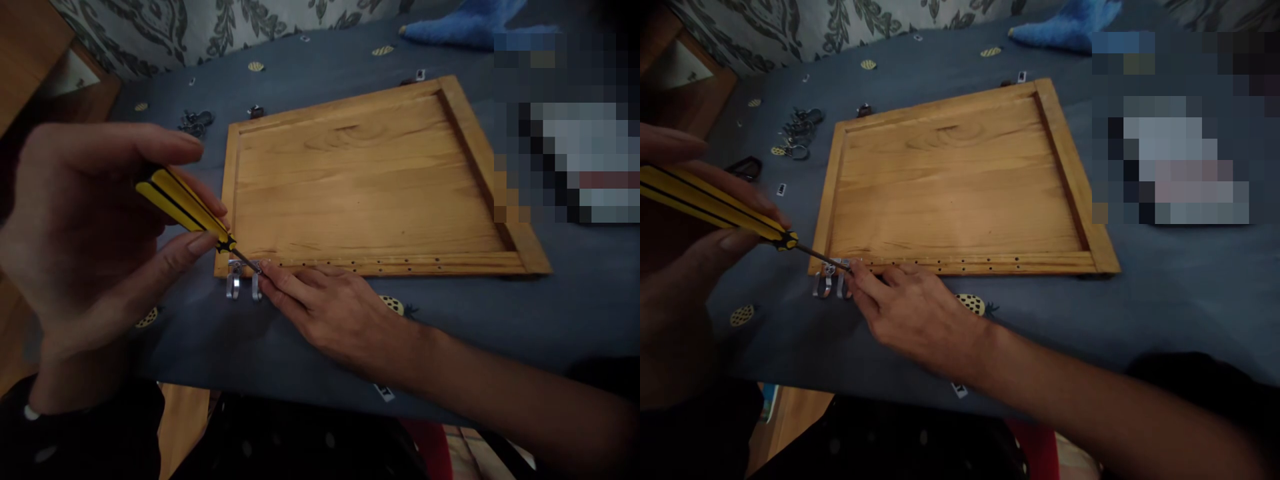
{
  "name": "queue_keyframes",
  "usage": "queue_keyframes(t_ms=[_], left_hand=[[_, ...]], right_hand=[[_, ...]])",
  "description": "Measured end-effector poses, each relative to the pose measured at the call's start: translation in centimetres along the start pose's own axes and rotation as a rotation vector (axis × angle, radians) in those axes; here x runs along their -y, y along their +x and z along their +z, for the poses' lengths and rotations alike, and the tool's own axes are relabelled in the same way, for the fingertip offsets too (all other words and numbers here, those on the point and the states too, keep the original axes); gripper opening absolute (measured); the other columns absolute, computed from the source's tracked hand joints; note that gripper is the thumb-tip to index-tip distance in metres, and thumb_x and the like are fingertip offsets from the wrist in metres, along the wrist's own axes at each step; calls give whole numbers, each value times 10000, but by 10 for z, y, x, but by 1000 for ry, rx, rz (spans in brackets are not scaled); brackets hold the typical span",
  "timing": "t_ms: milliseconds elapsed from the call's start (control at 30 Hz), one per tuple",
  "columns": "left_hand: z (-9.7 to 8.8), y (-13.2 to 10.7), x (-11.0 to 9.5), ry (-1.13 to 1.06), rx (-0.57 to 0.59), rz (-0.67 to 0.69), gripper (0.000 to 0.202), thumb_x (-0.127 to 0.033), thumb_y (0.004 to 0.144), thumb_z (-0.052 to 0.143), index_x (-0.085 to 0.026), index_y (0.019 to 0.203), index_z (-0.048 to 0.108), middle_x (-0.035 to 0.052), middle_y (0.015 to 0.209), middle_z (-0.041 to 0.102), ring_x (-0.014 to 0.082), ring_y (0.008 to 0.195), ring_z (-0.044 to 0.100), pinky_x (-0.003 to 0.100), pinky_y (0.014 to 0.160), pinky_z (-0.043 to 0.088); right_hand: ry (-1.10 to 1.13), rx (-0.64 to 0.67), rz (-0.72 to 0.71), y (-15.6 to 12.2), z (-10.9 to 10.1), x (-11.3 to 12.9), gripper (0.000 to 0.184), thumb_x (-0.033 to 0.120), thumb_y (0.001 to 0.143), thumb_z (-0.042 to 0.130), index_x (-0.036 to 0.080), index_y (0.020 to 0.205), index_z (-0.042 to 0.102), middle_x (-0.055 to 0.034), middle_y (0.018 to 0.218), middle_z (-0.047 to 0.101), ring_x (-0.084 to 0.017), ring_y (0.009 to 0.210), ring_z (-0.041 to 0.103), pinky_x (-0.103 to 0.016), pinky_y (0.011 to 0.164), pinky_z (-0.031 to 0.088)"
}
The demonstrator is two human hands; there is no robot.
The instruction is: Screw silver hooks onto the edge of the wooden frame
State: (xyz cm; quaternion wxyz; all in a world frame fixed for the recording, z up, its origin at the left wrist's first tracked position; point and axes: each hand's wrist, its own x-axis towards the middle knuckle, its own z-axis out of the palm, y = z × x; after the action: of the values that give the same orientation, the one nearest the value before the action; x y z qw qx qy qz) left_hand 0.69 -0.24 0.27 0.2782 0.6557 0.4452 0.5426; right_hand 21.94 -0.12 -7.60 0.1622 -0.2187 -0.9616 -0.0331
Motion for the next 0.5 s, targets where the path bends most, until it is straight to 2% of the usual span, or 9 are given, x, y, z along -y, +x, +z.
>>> queue_keyframes(t_ms=[67,133,267,400,500], left_hand=[[0,2,-1,211,18,-50,493,-238,710,844,-281,1147,618,54,1097,692,332,922,673,609,910,534],[0,3,-1,272,19,-48,519,-313,717,838,-298,1177,599,45,1094,693,328,900,674,618,894,541],[0,1,0,263,12,-44,524,-299,704,838,-286,1173,605,54,1146,682,332,902,670,628,890,535],[-1,0,2,243,1,-27,554,-303,669,857,-265,1164,611,67,1026,698,332,880,659,618,890,522],[-3,2,6,240,4,6,580,-311,645,866,-259,1173,630,74,1000,700,327,847,655,594,818,534]], right_hand=[[3,-13,-1,0,0,0,385,95,985,390,77,1304,605,-134,1397,606,-227,935,672,-371,739,558],[1,-22,-2,1,0,0,384,92,986,391,76,1301,610,-136,1393,609,-225,933,671,-368,739,558],[-7,5,9,1,-2,0,402,75,984,377,92,1307,616,-115,1396,613,-216,940,675,-353,750,562],[-9,26,-1,2,-3,1,403,85,975,403,93,1323,605,-128,1411,599,-216,932,674,-355,741,567],[-3,31,-7,2,-3,0,388,103,976,428,81,1321,604,-137,1419,591,-221,909,678,-366,731,568]])
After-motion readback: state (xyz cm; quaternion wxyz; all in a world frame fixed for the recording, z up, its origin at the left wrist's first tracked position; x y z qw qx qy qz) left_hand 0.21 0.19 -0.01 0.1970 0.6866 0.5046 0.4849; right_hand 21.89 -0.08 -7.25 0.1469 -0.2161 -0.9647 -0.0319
